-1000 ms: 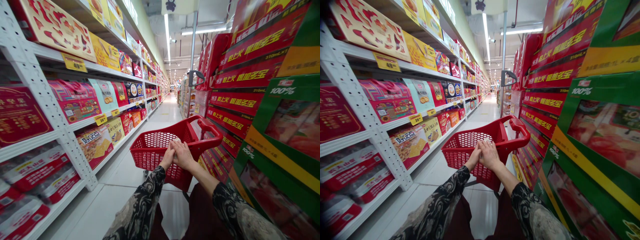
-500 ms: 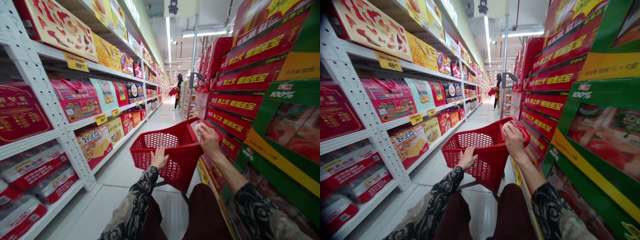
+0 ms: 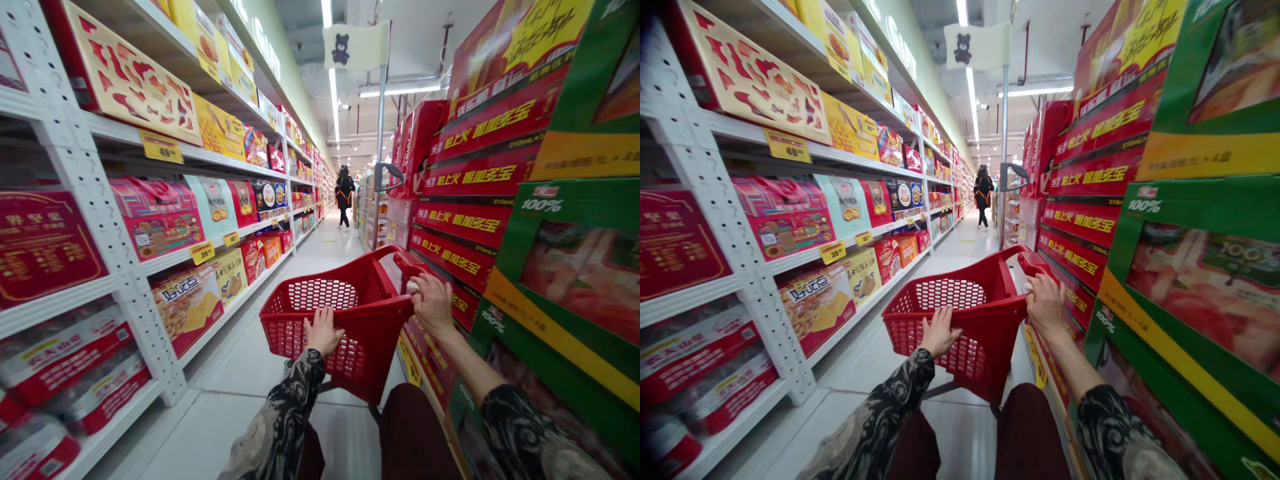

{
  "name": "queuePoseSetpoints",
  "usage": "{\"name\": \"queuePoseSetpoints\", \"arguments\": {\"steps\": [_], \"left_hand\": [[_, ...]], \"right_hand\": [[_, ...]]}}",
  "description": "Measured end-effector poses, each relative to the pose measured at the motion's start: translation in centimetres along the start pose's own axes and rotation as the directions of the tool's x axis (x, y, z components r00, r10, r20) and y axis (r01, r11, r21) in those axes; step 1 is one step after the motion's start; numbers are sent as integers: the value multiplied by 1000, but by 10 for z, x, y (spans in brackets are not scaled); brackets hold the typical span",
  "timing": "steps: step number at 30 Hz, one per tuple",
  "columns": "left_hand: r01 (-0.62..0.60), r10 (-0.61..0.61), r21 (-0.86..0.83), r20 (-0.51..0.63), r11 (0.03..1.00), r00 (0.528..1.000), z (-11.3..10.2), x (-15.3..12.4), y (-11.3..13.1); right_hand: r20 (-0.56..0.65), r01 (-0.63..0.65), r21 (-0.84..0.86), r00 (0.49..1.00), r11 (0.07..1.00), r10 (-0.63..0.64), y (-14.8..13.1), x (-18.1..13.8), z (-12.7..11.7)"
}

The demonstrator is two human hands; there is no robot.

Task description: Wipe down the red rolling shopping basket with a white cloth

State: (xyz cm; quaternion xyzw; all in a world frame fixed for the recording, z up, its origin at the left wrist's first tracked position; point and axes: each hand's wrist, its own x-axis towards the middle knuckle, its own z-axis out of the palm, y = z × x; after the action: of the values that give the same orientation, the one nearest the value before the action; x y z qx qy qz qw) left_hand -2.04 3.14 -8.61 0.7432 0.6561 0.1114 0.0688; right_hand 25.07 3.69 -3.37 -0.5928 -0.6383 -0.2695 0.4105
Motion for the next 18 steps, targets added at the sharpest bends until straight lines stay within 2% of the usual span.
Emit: {"name": "queuePoseSetpoints", "arguments": {"steps": [4, 6, 9, 12, 15, 18], "left_hand": [[5, -5, 10, 38, 1000, 999, 1, 5, 6], [-1, 1, -2, 52, 1000, 999, 1, 6, 8], [-7, 8, -18, 73, 1000, 997, 0, 5, 10], [-13, 15, -25, 92, 1000, 996, -2, 3, 10], [-11, 13, -24, 98, 1000, 995, -2, 2, 11], [-7, 10, -34, 100, 999, 995, -2, 2, 14]], "right_hand": [[30, 24, -19, 999, 1000, -23, -3, 0, 9], [84, 112, -10, 990, 994, -111, -16, -6, 12], [178, 257, 16, 950, 966, -255, -42, -20, 18], [235, 328, 29, 916, 944, -325, -56, -27, 23], [246, 315, 4, 920, 949, -306, -47, -19, 22], [178, 225, -72, 961, 972, -210, -24, -7, 15]]}}
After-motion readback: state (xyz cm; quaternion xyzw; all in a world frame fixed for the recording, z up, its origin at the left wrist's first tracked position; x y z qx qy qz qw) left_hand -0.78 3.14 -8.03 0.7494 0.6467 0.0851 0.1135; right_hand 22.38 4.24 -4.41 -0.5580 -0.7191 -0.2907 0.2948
